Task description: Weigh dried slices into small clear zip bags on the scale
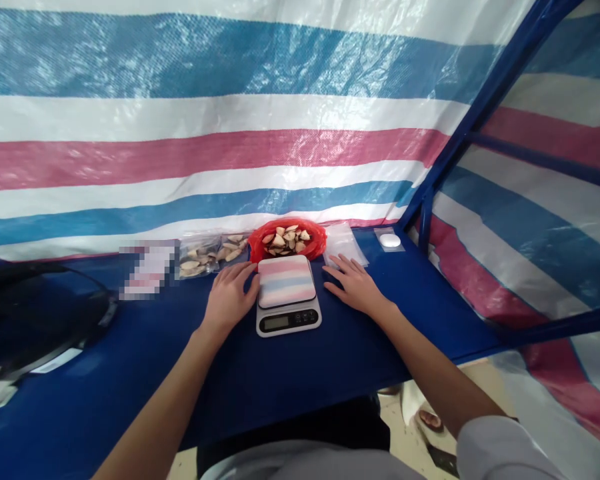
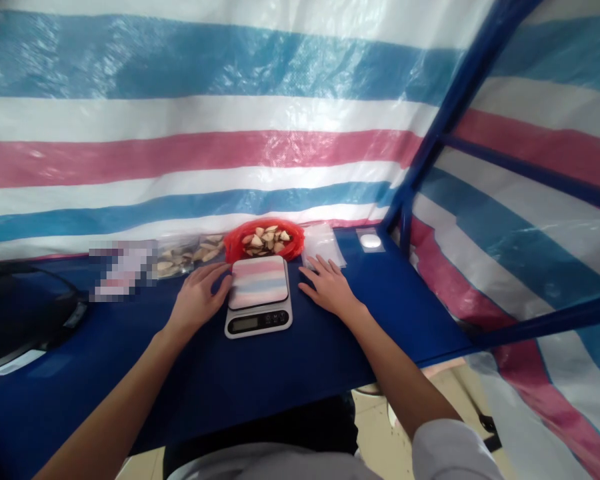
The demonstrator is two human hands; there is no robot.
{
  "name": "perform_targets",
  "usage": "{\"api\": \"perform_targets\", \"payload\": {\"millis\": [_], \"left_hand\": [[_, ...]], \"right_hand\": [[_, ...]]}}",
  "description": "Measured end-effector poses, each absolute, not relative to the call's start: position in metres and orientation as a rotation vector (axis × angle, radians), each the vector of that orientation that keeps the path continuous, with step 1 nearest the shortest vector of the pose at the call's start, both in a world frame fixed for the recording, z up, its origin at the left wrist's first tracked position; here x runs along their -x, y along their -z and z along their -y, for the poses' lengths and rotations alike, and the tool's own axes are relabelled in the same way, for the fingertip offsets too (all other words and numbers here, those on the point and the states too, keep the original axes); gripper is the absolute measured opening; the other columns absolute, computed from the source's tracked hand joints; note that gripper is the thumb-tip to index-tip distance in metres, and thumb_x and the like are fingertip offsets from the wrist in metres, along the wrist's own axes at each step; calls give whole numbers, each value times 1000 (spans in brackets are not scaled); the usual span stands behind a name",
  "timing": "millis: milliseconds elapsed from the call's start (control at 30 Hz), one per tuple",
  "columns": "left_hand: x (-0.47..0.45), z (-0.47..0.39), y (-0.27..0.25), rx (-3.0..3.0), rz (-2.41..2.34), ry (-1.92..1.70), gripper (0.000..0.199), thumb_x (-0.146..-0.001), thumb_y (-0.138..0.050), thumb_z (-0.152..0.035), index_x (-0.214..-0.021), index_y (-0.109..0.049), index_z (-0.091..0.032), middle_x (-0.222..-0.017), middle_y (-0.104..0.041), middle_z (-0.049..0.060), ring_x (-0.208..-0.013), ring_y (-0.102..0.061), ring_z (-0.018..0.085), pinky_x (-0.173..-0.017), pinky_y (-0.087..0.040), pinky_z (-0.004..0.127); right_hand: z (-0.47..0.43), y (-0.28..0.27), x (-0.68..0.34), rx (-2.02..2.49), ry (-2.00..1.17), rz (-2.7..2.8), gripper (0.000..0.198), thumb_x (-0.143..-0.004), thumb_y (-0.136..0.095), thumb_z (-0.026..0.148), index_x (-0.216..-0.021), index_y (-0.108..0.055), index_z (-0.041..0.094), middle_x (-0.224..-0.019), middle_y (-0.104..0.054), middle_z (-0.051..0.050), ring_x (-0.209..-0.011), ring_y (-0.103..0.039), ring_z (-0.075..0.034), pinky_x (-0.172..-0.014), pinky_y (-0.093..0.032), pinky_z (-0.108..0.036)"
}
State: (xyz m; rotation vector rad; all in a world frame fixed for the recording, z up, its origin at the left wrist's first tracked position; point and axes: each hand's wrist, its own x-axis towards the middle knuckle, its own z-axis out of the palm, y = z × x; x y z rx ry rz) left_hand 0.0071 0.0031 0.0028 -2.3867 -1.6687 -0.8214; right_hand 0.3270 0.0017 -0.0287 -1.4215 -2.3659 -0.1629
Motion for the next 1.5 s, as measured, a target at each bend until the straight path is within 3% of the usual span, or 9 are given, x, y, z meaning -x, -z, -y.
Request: {"api": "perform_targets", "payload": {"millis": [267, 533, 833, 1100, 1200, 1500], "left_hand": [[15, -9, 26, 2430, 1759, 520, 48, -99, -41, -38, -137, -62, -19, -150, -54, 15, -141, -47, 34, -118, -33, 56], [12, -5, 30, 2403, 1810, 383, 53, -102, -36, -40, -146, -54, -20, -155, -47, 14, -147, -39, 34, -119, -30, 57], [13, -5, 29, 2409, 1812, 422, 51, -101, -40, -39, -144, -56, -19, -154, -50, 13, -146, -41, 34, -120, -30, 56], [16, -7, 20, 2386, 1629, 760, 37, -98, -46, -35, -118, -72, -19, -130, -69, 12, -121, -64, 30, -106, -48, 45], [25, -14, 7, 2373, 1521, 849, 33, -98, -48, -34, -116, -72, -21, -125, -72, 10, -118, -65, 29, -104, -47, 44], [84, -52, -8, 2208, 1638, 642, 42, -97, -44, -38, -119, -71, -15, -125, -69, 17, -116, -63, 36, -103, -44, 50]], "right_hand": [[-4, 41, -322, 1453, 115, 2379, 43, -102, -48, 40, -140, -61, 25, -154, -49, -10, -145, -43, -33, -118, -38, -56], [-3, 40, -322, 1466, 88, 2411, 46, -103, -45, 39, -144, -57, 22, -157, -45, -11, -147, -40, -33, -120, -34, -56], [-2, 39, -321, 1469, 103, 2401, 44, -103, -46, 38, -142, -59, 22, -156, -47, -10, -145, -43, -34, -119, -36, -56], [-1, 34, -320, 1412, 157, 2381, 41, -102, -47, 37, -138, -63, 23, -154, -51, -8, -143, -46, -31, -117, -41, -50], [-5, 30, -319, 1376, 138, 2334, 40, -103, -46, 36, -137, -63, 23, -151, -54, -7, -142, -48, -29, -116, -43, -46], [-28, 37, -311, 1477, 129, 2298, 35, -100, -53, 35, -129, -69, 24, -147, -58, -9, -141, -49, -31, -115, -43, -49]]}}
